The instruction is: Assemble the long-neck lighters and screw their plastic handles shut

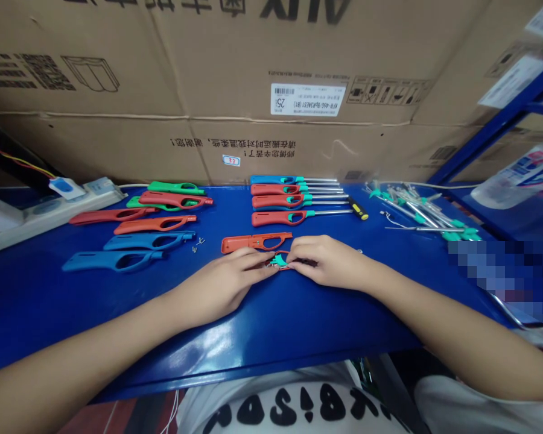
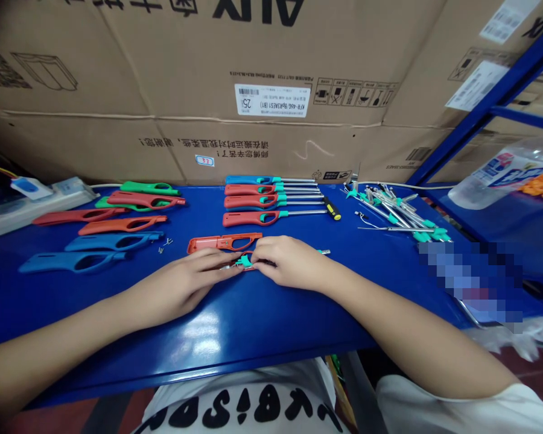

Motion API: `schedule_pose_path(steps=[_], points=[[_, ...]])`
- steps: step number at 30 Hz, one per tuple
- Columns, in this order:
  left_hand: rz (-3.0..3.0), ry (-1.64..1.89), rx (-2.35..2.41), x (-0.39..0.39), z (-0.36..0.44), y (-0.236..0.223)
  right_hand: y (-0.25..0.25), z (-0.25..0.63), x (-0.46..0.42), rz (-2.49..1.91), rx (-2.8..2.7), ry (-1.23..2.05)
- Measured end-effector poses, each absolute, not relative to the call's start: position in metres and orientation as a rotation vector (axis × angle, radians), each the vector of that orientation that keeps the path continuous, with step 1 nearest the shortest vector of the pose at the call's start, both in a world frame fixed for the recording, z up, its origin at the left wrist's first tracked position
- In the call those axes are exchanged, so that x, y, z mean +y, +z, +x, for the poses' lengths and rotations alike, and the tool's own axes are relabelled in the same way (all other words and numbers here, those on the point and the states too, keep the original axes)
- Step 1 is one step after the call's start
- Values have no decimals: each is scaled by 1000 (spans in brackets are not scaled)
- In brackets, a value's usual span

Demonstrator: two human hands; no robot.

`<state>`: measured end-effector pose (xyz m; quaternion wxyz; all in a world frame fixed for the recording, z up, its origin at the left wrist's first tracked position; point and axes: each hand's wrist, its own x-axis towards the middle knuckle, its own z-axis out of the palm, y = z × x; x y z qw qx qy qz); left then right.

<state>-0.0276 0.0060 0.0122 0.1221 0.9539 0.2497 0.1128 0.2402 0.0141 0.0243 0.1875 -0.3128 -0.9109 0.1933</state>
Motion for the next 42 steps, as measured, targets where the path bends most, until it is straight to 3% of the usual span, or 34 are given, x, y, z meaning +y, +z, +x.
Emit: schedule_pose_path(steps=[9, 16, 30, 37, 42], points=[[2844, 275, 741, 5, -26, 14, 28, 242, 15, -877, -2585, 624], [2871, 296, 755, 3, -24, 12, 28, 237, 11, -919, -2683, 445], [2940, 312, 736, 2, -24, 11, 27, 239, 16, -838, -2502, 611], [2892, 321, 763, 4, -25, 13, 17, 244, 28, -1070, -2545, 277], [2840, 344, 772, 6, -28, 17, 13, 249, 34, -1118, -2400, 447]])
